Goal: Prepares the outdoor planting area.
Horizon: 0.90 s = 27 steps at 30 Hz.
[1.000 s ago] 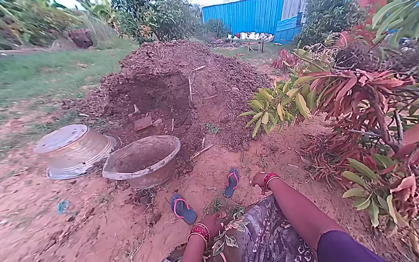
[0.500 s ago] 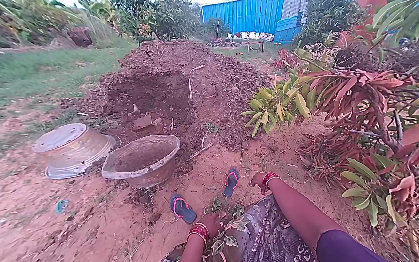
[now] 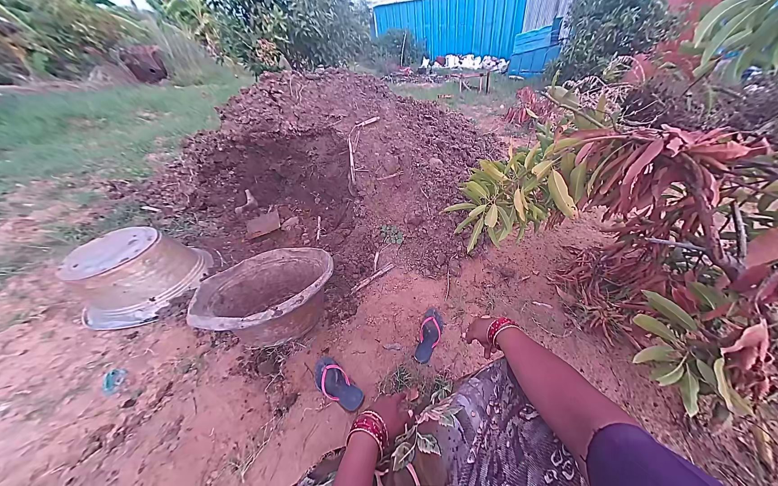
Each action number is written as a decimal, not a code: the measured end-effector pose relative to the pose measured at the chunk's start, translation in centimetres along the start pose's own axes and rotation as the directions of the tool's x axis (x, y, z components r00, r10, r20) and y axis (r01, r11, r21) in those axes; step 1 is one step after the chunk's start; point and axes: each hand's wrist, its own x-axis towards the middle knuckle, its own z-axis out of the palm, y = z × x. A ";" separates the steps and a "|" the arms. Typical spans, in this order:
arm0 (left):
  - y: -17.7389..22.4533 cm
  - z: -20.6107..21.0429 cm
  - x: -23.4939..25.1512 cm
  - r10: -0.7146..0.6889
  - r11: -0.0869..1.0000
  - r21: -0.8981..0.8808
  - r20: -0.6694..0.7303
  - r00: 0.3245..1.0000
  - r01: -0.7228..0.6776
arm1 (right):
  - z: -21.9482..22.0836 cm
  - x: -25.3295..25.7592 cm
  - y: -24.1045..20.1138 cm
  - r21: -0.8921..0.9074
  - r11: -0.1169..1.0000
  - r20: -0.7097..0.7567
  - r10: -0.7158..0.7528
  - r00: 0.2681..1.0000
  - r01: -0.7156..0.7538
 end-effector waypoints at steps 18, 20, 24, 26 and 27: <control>-0.1 0.1 0.1 0.001 1.000 0.012 0.011 1.000 -0.001 | 0.0 0.2 0.2 0.007 1.000 -0.013 -0.013 1.000 0.013; -0.1 0.1 0.2 -0.002 1.000 0.007 0.006 1.000 0.001 | 0.0 0.1 0.1 0.015 1.000 -0.014 -0.011 1.000 0.011; -0.1 0.1 0.2 0.005 1.000 -0.002 0.001 1.000 -0.005 | 0.0 0.1 0.0 0.027 1.000 -0.012 -0.007 1.000 0.007; -0.2 0.1 0.3 0.004 1.000 -0.001 0.003 1.000 -0.004 | 0.0 0.0 0.0 0.013 1.000 -0.013 -0.006 1.000 0.006; -0.2 0.1 0.3 0.005 1.000 -0.003 0.000 1.000 -0.005 | 0.0 0.0 0.0 0.009 1.000 -0.016 -0.007 1.000 0.007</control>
